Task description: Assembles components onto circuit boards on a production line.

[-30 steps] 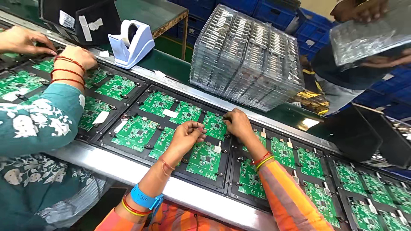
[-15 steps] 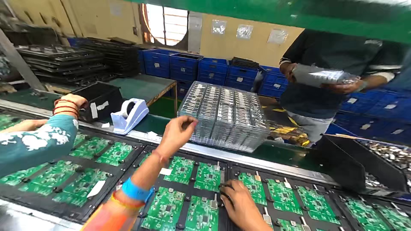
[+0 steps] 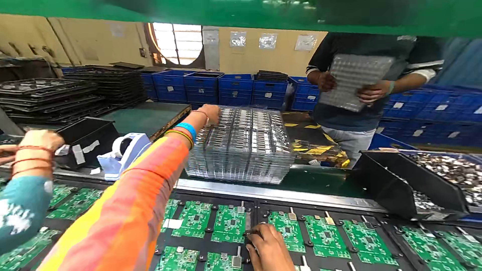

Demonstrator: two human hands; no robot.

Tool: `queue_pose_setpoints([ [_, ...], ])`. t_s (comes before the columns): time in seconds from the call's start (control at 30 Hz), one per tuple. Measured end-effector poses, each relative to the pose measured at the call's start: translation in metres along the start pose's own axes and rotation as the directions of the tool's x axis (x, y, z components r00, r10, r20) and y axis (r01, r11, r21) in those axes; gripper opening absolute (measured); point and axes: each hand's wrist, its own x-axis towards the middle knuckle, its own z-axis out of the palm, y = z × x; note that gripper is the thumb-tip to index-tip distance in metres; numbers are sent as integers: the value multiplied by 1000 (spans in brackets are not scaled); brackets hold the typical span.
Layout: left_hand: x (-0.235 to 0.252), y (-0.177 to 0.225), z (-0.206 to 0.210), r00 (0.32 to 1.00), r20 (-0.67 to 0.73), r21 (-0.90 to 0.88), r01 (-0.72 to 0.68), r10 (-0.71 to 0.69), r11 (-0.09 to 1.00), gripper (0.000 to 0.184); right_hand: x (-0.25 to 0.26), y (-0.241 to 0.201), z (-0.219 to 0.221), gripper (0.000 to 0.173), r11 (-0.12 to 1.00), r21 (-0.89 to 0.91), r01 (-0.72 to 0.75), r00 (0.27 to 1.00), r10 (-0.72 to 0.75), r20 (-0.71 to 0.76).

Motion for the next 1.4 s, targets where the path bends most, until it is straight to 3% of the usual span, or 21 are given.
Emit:
queue_pose_setpoints([
  [0.13, 13, -7, -5, 991, 118, 8, -71, 70, 997, 28, 0, -3, 1, 19, 1000, 5, 11, 1000, -11, -28],
  [0.33, 21, -14, -5, 979, 178, -56, -92, 100, 994, 41, 0, -4, 4, 19, 1000, 26, -1, 1000, 1, 0],
  [0.5, 17, -23, 5, 983, 49, -10, -178, 179, 984, 22, -1, -2, 5, 19, 1000, 17, -12, 1000, 12, 24],
  [0.7, -9, -33, 18, 963, -52, 1, -265, 265, 964, 20, -1, 4, 12, 18, 1000, -5, 25, 1000, -26, -16],
  [0.8, -34, -28, 17, 953, -122, 53, -273, 278, 960, 20, 0, 4, 7, 22, 999, 10, -52, 998, 52, 41],
  [0.93, -114, -2, 27, 898, -407, -246, -284, 167, 927, 27, 0, 12, 6, 17, 987, 51, -155, 985, 159, -63],
  [1.0, -172, 20, 50, 905, -423, -543, -287, 38, 790, 25, 1, 18, 6, 15, 989, 82, -127, 980, 138, -143],
  [1.03, -202, 33, 65, 930, -366, -700, -261, -20, 665, 22, 3, 19, 6, 15, 992, 95, -86, 977, 103, -186],
  [1.13, -288, 70, 112, 996, 8, -990, 21, -92, 141, 17, 7, 13, 8, 31, 980, 167, 109, 967, -66, -245],
  [1.23, -335, 76, 150, 974, 225, -926, 206, -24, -315, 23, 11, -14, 12, 52, 931, 263, 253, 963, -218, -158],
  [1.3, -350, 71, 164, 966, 259, -847, 231, 7, -478, 27, 12, -32, 18, 47, 912, 272, 307, 950, -278, -141],
  [1.4, -356, 53, 181, 975, 203, -769, 217, 92, -602, 32, 18, -49, 21, 30, 895, 267, 357, 932, -322, -167],
])
